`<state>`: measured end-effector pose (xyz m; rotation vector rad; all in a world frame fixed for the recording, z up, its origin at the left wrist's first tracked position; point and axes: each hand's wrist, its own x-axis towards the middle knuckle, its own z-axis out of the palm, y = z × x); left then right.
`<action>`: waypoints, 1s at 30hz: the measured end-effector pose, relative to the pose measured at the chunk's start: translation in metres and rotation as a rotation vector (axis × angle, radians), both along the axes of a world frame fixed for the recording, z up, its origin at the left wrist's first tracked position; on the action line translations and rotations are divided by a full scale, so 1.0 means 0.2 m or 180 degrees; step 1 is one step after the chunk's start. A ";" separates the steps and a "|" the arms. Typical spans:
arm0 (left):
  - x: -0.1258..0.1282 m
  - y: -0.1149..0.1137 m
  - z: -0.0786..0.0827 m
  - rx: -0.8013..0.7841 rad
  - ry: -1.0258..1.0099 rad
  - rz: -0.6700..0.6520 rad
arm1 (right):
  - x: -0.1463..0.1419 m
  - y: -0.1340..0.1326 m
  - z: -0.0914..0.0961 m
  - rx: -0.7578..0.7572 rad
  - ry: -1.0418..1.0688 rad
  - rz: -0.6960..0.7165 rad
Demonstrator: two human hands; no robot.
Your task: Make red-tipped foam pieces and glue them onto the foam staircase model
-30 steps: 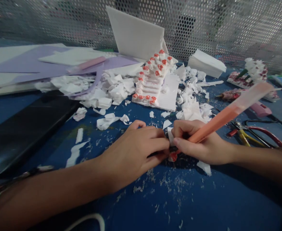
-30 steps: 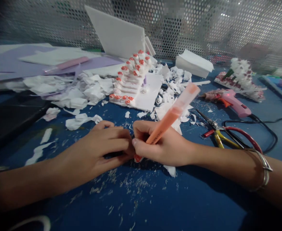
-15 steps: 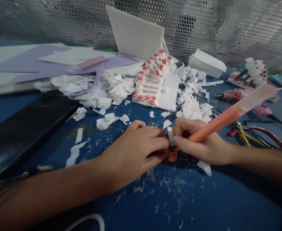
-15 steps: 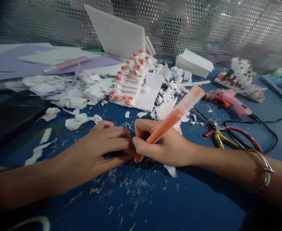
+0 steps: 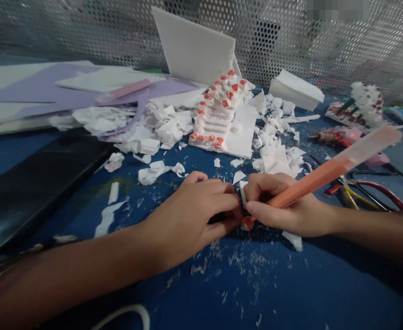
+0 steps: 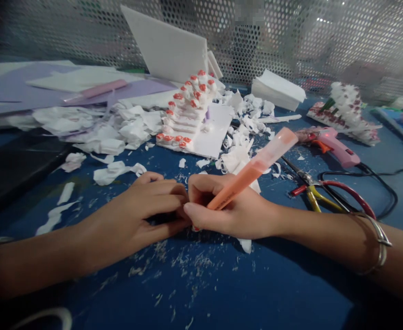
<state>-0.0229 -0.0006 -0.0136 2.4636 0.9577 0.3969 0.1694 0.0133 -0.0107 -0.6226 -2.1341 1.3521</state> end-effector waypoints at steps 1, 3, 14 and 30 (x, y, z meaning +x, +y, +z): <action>0.00 0.00 0.00 -0.0035 -0.0013 0.0002 | 0.00 0.00 0.00 -0.0004 0.0017 -0.0002; 0.00 0.00 0.00 -0.0111 -0.0029 0.0036 | 0.00 0.00 0.00 -0.0001 0.0069 -0.0031; 0.00 0.00 0.00 -0.0230 -0.0118 0.0047 | 0.00 0.00 0.00 0.0163 -0.0079 0.0061; 0.01 0.01 0.01 -0.0434 -0.0090 0.0209 | 0.00 0.00 0.00 0.0173 -0.0071 0.0112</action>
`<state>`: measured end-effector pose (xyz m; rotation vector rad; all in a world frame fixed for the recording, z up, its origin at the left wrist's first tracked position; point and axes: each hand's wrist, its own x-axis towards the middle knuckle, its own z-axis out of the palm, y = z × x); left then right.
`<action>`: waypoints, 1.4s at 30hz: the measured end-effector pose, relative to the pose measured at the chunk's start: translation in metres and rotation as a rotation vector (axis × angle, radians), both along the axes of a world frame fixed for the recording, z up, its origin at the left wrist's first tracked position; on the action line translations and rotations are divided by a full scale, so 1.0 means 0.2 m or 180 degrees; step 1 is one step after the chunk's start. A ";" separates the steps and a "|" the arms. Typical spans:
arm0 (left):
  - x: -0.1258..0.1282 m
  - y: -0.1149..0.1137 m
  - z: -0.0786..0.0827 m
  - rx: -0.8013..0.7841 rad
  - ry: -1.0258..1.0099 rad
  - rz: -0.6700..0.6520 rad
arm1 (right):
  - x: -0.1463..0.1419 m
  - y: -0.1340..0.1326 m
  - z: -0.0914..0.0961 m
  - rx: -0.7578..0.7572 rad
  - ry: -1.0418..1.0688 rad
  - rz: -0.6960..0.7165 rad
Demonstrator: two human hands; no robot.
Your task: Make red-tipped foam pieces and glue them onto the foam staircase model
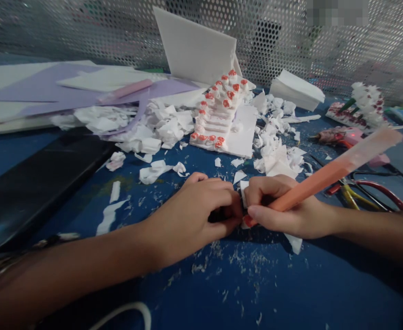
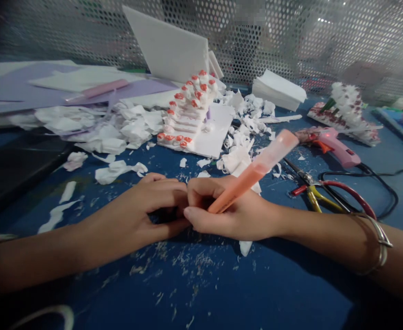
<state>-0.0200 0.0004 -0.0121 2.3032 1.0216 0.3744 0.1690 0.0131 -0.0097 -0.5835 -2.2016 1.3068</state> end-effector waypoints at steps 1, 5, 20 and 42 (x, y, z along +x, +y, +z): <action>0.00 0.00 0.00 0.0015 -0.0005 0.0001 | 0.00 0.00 0.00 -0.0013 0.0017 -0.0018; 0.00 0.00 0.00 0.0039 -0.0007 -0.0009 | 0.00 0.00 0.00 -0.0029 0.0028 -0.0045; 0.00 0.00 -0.01 0.0102 -0.0064 -0.0044 | 0.00 0.00 0.00 -0.0158 0.0156 -0.0069; 0.00 0.00 -0.01 0.0129 -0.0046 -0.0079 | 0.01 0.01 0.01 -0.0058 0.0068 -0.0014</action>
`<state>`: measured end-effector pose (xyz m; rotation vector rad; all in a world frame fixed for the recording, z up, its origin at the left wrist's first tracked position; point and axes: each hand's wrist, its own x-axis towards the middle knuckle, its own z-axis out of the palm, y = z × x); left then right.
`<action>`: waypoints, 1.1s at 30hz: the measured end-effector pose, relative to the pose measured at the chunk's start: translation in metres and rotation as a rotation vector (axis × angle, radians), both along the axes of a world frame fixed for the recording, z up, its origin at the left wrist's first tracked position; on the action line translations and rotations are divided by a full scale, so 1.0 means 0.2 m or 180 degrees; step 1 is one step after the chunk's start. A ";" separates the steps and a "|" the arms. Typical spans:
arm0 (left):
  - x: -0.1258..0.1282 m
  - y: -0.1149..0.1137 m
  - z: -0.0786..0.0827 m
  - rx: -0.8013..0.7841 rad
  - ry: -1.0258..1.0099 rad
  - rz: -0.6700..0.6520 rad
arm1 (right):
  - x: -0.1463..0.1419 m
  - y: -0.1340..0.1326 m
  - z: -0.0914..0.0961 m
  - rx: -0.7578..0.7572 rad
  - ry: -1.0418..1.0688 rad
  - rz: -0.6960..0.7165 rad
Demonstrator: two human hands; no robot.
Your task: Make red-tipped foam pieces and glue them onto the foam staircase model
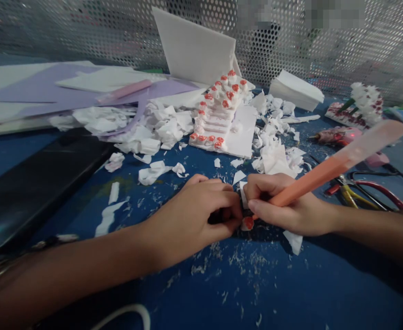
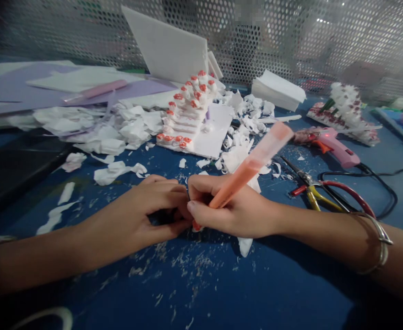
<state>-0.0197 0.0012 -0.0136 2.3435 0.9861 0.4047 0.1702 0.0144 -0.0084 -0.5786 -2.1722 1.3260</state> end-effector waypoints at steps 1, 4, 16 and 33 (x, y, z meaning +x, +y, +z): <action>0.00 0.00 0.00 -0.0005 0.0007 -0.0006 | 0.00 0.00 0.00 -0.0011 0.0001 -0.0004; 0.00 0.00 0.01 -0.0021 0.0026 0.0010 | 0.00 0.00 0.00 -0.0010 -0.0006 0.0014; 0.00 -0.01 0.01 -0.0041 0.0084 0.0034 | 0.00 0.01 0.00 0.0049 -0.0017 0.0085; 0.00 0.00 0.01 -0.0116 0.0090 0.0041 | 0.00 0.00 -0.01 0.0262 -0.0144 0.0185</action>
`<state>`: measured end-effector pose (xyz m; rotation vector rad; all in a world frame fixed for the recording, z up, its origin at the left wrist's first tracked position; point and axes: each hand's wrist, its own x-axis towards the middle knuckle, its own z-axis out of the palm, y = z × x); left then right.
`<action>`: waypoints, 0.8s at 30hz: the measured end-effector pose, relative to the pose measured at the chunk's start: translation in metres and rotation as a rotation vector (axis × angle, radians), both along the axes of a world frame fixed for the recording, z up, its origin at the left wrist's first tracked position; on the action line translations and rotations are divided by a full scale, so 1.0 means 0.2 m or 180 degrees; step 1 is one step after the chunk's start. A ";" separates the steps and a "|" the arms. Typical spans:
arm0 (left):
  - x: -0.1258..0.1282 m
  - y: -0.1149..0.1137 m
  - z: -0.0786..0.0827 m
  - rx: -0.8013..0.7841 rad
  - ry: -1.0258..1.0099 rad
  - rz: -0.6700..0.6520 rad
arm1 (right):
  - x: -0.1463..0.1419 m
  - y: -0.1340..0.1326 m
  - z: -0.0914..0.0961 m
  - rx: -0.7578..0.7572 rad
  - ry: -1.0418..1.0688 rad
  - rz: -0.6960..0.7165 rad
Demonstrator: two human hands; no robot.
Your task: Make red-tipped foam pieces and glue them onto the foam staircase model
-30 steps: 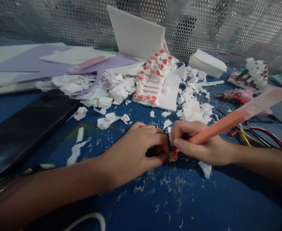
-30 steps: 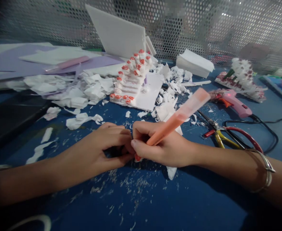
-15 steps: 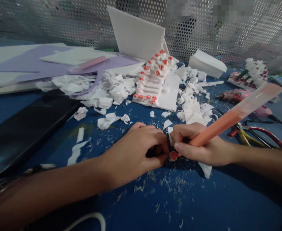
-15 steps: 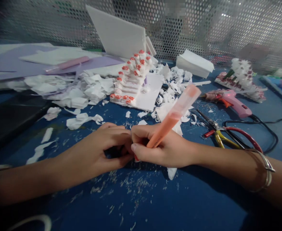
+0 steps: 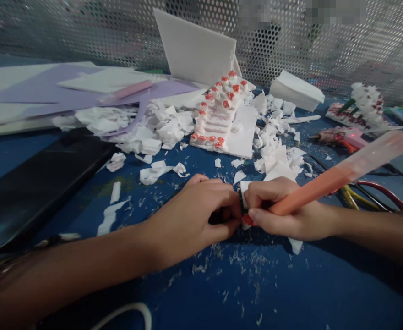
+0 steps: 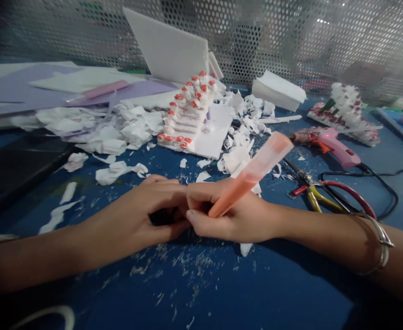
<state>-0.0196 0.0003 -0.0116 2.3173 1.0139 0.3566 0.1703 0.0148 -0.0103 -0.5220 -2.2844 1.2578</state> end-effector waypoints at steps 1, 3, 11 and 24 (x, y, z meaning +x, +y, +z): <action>0.00 0.00 0.00 0.0020 -0.0018 0.0002 | 0.00 0.00 0.00 -0.0008 0.0017 -0.0067; 0.00 0.00 0.00 0.0062 -0.0049 0.0003 | 0.00 0.00 0.00 -0.0041 0.0094 -0.0177; 0.00 0.00 -0.01 0.0096 -0.0040 -0.0006 | 0.01 0.00 0.00 0.0008 0.0059 -0.0244; 0.00 0.00 -0.01 0.0074 -0.0048 0.0006 | 0.00 0.00 -0.01 0.0015 0.0042 -0.0142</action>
